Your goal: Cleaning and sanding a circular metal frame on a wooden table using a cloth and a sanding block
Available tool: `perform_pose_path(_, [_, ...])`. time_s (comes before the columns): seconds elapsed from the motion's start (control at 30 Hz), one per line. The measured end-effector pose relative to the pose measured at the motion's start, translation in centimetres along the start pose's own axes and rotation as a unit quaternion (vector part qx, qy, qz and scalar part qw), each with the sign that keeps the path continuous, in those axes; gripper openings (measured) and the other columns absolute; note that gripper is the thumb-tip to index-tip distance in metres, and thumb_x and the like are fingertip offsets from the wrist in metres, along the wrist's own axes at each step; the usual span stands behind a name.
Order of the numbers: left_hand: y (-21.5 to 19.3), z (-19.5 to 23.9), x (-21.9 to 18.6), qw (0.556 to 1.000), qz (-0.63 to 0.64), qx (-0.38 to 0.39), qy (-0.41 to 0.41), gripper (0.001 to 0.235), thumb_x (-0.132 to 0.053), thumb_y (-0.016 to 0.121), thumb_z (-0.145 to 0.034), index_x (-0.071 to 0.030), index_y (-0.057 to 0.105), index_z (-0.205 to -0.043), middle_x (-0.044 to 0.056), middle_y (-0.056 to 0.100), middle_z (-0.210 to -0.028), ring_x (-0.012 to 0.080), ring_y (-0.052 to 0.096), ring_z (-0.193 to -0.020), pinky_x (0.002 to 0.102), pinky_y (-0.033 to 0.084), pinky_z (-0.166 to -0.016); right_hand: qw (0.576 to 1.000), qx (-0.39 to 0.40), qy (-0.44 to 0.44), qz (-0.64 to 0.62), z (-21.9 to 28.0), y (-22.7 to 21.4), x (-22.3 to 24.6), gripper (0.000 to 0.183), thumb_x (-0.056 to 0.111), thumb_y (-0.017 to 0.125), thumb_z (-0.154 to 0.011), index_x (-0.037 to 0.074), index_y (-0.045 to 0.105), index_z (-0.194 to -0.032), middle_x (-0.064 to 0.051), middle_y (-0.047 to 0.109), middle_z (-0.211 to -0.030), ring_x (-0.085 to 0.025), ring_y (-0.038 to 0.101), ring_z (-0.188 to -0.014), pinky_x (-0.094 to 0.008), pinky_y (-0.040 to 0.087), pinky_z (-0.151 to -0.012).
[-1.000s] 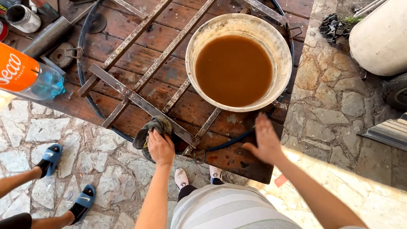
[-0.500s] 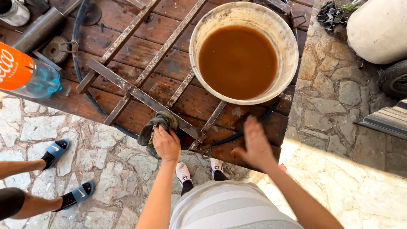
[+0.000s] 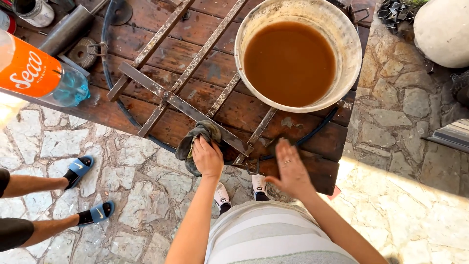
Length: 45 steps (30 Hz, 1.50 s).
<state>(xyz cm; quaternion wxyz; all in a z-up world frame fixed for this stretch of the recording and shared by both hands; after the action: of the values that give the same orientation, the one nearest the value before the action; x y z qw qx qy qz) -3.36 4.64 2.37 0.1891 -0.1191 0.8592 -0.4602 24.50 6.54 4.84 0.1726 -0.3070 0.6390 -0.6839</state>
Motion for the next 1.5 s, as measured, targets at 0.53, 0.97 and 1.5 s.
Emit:
perform_pose_path(0.53, [-0.3, 0.0, -0.1, 0.999, 0.004, 0.034, -0.013, 0.038, -0.018, 0.054, -0.101, 0.007, 0.054, -0.130, 0.023, 0.061, -0.118, 0.0360, 0.065, -0.108, 0.043, 0.053, -0.092, 0.996, 0.061, 0.043, 0.056, 0.2, 0.7, 2.5, 0.120, 0.092, 0.035, -0.084, -0.003, 0.019, -0.157, -0.027, 0.017, -0.165, -0.036, 0.014, -0.155, -0.046, 0.005, -0.128])
perform_pose_path(0.97, [0.3, -0.2, 0.1, 1.000, -0.009, 0.029, -0.002, 0.042, -0.019, 0.056, -0.100, 0.008, 0.055, -0.132, 0.024, 0.061, -0.122, 0.0366, 0.065, -0.110, 0.045, 0.053, -0.093, 0.997, -0.073, -0.025, -0.025, -0.5, -2.8, 6.3, 0.123, 0.088, 0.042, -0.082, -0.010, 0.027, -0.154, -0.030, 0.022, -0.164, -0.041, 0.018, -0.154, -0.047, 0.011, -0.127])
perform_pose_path(1.5, [-0.1, 0.2, 0.1, 0.998, 0.004, 0.053, -0.015, 0.041, -0.019, 0.055, -0.102, 0.007, 0.054, -0.133, 0.023, 0.061, -0.122, 0.0349, 0.065, -0.110, 0.045, 0.053, -0.094, 0.997, -0.066, -0.042, -0.018, -0.4, -2.9, 7.4, 0.121, 0.088, 0.046, -0.081, -0.009, 0.032, -0.152, -0.029, 0.028, -0.162, -0.039, 0.024, -0.153, -0.047, 0.015, -0.127])
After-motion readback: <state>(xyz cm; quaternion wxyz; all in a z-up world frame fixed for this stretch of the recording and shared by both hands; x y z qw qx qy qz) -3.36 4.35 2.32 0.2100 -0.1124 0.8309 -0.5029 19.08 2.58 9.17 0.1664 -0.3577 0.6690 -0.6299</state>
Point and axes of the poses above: each hand's wrist, its own z-axis away from the middle knuckle, its own y-axis out of the palm, x = y × z, the point moved 6 cm from there along -z, towards the middle knuckle
